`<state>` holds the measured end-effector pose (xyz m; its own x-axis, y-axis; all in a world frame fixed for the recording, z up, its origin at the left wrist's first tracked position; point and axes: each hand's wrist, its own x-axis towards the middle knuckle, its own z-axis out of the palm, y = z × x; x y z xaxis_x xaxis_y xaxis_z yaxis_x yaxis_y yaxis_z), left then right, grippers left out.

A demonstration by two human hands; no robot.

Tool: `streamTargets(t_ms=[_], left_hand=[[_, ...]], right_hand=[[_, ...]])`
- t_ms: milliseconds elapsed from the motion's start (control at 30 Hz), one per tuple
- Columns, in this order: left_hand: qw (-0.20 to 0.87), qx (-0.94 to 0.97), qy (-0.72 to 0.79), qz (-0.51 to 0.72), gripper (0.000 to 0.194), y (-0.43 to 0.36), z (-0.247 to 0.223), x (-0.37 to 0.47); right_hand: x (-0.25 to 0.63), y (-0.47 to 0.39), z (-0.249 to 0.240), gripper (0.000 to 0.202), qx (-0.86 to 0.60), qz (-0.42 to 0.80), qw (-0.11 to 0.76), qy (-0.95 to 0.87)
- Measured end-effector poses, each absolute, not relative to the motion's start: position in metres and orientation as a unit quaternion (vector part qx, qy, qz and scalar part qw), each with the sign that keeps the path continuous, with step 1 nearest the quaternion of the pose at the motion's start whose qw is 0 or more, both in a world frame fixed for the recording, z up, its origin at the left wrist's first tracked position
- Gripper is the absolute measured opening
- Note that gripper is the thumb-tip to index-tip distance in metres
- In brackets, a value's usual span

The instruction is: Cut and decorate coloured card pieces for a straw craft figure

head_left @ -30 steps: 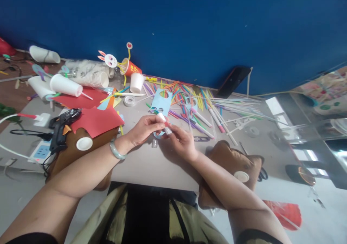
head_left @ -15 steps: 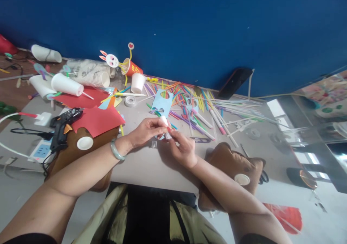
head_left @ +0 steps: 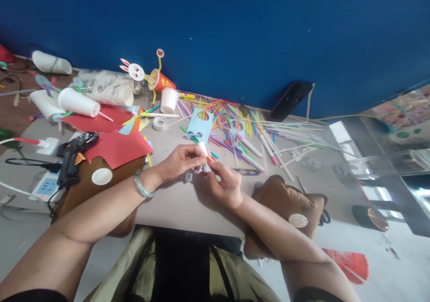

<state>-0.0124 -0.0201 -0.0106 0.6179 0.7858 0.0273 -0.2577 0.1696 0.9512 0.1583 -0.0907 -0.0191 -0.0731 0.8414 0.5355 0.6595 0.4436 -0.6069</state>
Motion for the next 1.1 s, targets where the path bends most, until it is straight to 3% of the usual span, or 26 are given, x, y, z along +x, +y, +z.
streamTargets(t_ms=[567, 700, 933, 1100], left_hand=[[0.713, 0.538, 0.233, 0.385, 0.024, -0.016, -0.01, -0.013], [0.633, 0.605, 0.24, 0.419, 0.019, -0.012, -0.013, -0.013], [0.493, 0.726, 0.23, 0.419, 0.011, -0.015, -0.015, -0.014], [0.328, 0.779, 0.233, 0.48, 0.007, -0.019, -0.014, -0.02]], right_hand=[[0.159, -0.083, -0.018, 0.022, -0.51, 0.188, 0.473, -0.693], [0.163, -0.071, -0.022, 0.035, -0.473, 0.273, 0.487, -0.682], [0.167, -0.059, -0.022, 0.034, -0.45, 0.445, 0.534, -0.561], [0.171, -0.058, -0.021, 0.03, -0.439, 0.482, 0.555, -0.516]])
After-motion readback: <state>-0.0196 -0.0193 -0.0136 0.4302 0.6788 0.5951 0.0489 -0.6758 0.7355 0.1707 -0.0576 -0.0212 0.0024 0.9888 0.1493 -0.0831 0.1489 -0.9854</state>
